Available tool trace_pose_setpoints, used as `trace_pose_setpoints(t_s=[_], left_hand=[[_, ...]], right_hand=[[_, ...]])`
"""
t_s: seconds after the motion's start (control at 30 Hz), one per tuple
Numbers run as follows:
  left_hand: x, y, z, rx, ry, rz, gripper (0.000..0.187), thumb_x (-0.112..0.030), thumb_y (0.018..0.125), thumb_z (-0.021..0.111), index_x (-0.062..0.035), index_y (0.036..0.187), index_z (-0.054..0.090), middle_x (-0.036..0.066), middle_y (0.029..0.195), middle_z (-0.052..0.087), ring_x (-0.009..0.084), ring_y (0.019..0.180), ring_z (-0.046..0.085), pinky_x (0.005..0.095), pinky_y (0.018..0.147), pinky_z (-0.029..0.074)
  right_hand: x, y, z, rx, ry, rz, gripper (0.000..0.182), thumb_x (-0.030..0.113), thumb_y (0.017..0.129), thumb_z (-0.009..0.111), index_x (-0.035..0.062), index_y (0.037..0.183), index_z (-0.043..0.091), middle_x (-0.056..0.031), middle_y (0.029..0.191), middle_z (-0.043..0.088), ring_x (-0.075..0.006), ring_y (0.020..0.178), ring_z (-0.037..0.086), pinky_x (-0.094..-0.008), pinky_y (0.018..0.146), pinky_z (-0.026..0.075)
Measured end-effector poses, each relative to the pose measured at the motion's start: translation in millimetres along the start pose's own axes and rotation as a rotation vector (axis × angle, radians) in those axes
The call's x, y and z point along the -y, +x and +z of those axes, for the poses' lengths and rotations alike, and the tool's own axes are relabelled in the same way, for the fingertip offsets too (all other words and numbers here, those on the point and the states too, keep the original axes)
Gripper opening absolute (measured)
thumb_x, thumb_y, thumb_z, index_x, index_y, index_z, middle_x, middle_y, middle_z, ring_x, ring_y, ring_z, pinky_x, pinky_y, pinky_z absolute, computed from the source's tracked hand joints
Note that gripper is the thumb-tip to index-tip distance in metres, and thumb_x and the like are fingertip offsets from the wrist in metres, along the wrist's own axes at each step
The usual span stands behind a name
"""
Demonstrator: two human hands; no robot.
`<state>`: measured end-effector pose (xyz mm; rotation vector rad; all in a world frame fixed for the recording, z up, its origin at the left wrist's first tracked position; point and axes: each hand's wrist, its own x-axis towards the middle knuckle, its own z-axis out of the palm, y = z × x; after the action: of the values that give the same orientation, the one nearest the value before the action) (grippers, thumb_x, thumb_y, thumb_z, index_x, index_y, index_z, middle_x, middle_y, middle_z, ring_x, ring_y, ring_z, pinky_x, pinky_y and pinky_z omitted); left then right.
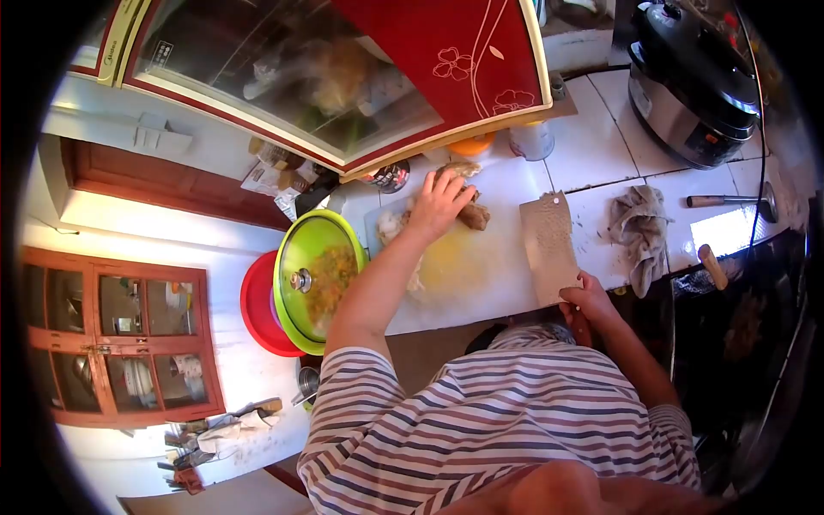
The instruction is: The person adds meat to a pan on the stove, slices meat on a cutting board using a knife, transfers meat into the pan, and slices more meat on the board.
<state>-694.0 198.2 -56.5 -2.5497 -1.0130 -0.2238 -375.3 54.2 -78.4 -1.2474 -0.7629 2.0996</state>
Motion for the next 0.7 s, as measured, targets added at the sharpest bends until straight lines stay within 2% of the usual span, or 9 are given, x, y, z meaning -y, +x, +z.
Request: trace_pose_setpoints(t_s=[0.13, 0.23, 0.3, 0.33, 0.37, 0.43, 0.5, 0.63, 0.7], left_hand=[[0, 9, -3, 0.085, -0.042, 0.051, 0.037, -0.006, 0.07, 0.056, -0.0093, 0.107, 0.054, 0.01, 0.103, 0.053, 0.028, 0.107, 0.046, 0.041, 0.095, 0.035], [-14, 11, -25, 0.013, -0.275, -0.136, 0.05, -0.001, 0.062, 0.063, -0.0046, 0.111, 0.053, 0.012, 0.106, 0.053, 0.0292, 0.107, 0.048, 0.0393, 0.096, 0.036], [-30, 10, -51, -0.073, -0.846, -0.678, 0.04, 0.002, 0.069, 0.054, -0.0038, 0.109, 0.052, 0.012, 0.101, 0.055, 0.029, 0.101, 0.051, 0.037, 0.091, 0.041], [-38, 13, -74, -0.021, -1.247, -0.978, 0.044, -0.001, 0.067, 0.057, -0.0016, 0.111, 0.051, 0.012, 0.106, 0.057, 0.0264, 0.1, 0.055, 0.038, 0.092, 0.041], [-39, 5, -73, -0.01, -1.25, -0.978, 0.044, -0.001, 0.067, 0.057, -0.0016, 0.111, 0.051, 0.012, 0.106, 0.057, 0.0264, 0.1, 0.055, 0.038, 0.092, 0.041], [-41, -18, -57, -0.24, -2.191, -0.982, 0.045, -0.007, 0.068, 0.056, -0.0003, 0.112, 0.049, 0.013, 0.106, 0.058, 0.0261, 0.103, 0.054, 0.0384, 0.095, 0.04], [-54, -33, -35, -0.264, -2.314, -0.959, 0.045, -0.01, 0.069, 0.053, 0.0016, 0.113, 0.048, 0.015, 0.107, 0.058, 0.0273, 0.105, 0.053, 0.0399, 0.097, 0.039], [-80, -44, -18, -0.272, -2.536, -1.163, 0.043, -0.009, 0.073, 0.051, 0.0022, 0.114, 0.046, 0.017, 0.106, 0.058, 0.03, 0.103, 0.055, 0.0423, 0.096, 0.04], [-87, -48, -8, -0.277, -2.552, -1.405, 0.043, -0.01, 0.075, 0.053, 0.0028, 0.115, 0.046, 0.016, 0.106, 0.058, 0.0289, 0.102, 0.055, 0.0417, 0.094, 0.042]], right_hand=[[3, -3, 5, -0.02, 0.012, -0.011, 0.025, 0.004, 0.076, 0.053, 0.0, 0.1, 0.049, -0.0074, 0.058, 0.052, -0.017, 0.039, 0.047, -0.0294, 0.038, 0.042], [6, -8, 7, -0.049, 0.017, -0.02, 0.024, 0.003, 0.076, 0.053, 0.0001, 0.1, 0.049, -0.0076, 0.057, 0.052, -0.0171, 0.039, 0.047, -0.0294, 0.038, 0.041], [5, -10, 8, -0.066, 0.032, -0.03, 0.025, 0.003, 0.076, 0.053, 0.0001, 0.1, 0.049, -0.0077, 0.057, 0.052, -0.0171, 0.039, 0.047, -0.0293, 0.038, 0.041], [4, -10, 7, -0.061, 0.038, -0.053, 0.024, 0.003, 0.076, 0.053, 0.0001, 0.1, 0.049, -0.0078, 0.057, 0.052, -0.0171, 0.039, 0.047, -0.0292, 0.038, 0.041], [4, -12, 6, -0.058, 0.044, -0.074, 0.024, 0.003, 0.076, 0.053, 0.0002, 0.1, 0.049, -0.0079, 0.057, 0.052, -0.017, 0.039, 0.047, -0.0291, 0.038, 0.041], [7, -14, 8, -0.078, 0.038, -0.053, 0.023, 0.004, 0.077, 0.053, 0.0003, 0.099, 0.049, -0.0081, 0.057, 0.053, -0.017, 0.039, 0.048, -0.0289, 0.038, 0.04], [5, -15, 8, -0.071, 0.04, -0.087, 0.023, 0.004, 0.077, 0.053, 0.0007, 0.099, 0.049, -0.008, 0.056, 0.052, -0.017, 0.039, 0.048, -0.0288, 0.038, 0.041], [7, -16, 10, -0.074, -0.018, -0.062, 0.02, 0.005, 0.079, 0.053, 0.0014, 0.098, 0.049, -0.007, 0.057, 0.053, -0.0159, 0.039, 0.049, -0.0283, 0.038, 0.042], [5, -15, 10, -0.069, -0.025, -0.05, 0.02, 0.005, 0.079, 0.053, 0.0016, 0.098, 0.048, -0.0069, 0.057, 0.053, -0.0156, 0.039, 0.049, -0.0282, 0.038, 0.042]])
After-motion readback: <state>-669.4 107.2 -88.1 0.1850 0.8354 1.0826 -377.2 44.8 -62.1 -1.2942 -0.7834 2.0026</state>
